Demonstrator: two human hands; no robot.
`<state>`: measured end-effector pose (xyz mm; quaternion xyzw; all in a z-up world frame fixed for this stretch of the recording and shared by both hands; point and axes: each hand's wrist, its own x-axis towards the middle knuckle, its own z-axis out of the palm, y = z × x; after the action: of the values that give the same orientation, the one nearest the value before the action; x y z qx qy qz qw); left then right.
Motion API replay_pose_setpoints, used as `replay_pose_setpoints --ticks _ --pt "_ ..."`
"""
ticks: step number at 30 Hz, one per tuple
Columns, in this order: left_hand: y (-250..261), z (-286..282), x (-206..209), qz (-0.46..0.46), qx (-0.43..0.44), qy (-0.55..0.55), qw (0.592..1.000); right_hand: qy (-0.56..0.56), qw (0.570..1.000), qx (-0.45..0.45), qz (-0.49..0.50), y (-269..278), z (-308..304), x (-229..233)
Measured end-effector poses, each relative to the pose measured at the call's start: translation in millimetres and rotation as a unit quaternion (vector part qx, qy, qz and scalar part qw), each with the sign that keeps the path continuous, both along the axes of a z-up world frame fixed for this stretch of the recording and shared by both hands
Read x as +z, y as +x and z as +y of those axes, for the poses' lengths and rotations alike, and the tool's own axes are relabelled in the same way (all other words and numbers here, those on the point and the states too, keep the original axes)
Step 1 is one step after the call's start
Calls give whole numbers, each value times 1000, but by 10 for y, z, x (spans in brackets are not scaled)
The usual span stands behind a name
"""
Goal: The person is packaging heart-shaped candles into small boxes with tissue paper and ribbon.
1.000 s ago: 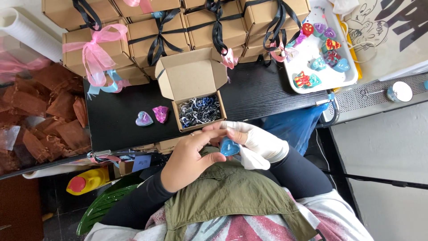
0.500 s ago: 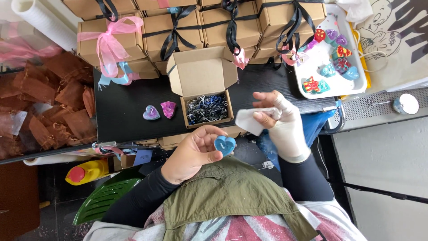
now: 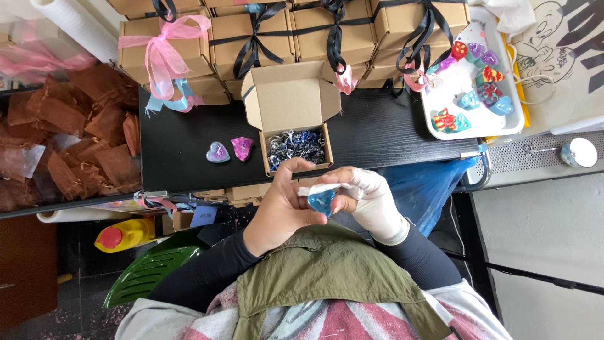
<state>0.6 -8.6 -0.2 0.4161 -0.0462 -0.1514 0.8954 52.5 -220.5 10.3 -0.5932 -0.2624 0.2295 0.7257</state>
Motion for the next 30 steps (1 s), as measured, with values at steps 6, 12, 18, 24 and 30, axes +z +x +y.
replay_pose_setpoints --ticks 6,12,18,24,30 --pt "-11 -47 -90 -50 1 13 999 52 992 -115 2 -102 140 37" --pt "7 -136 -39 -80 78 69 991 141 965 -214 64 -218 105 -200" --pt "39 64 -1 -158 188 153 957 78 991 -101 -27 -201 25 -180" --pt "31 171 146 -252 179 217 926 -107 965 -202 -132 -158 55 -3" --pt "17 104 311 -398 217 506 734 135 969 62 196 -137 32 23"
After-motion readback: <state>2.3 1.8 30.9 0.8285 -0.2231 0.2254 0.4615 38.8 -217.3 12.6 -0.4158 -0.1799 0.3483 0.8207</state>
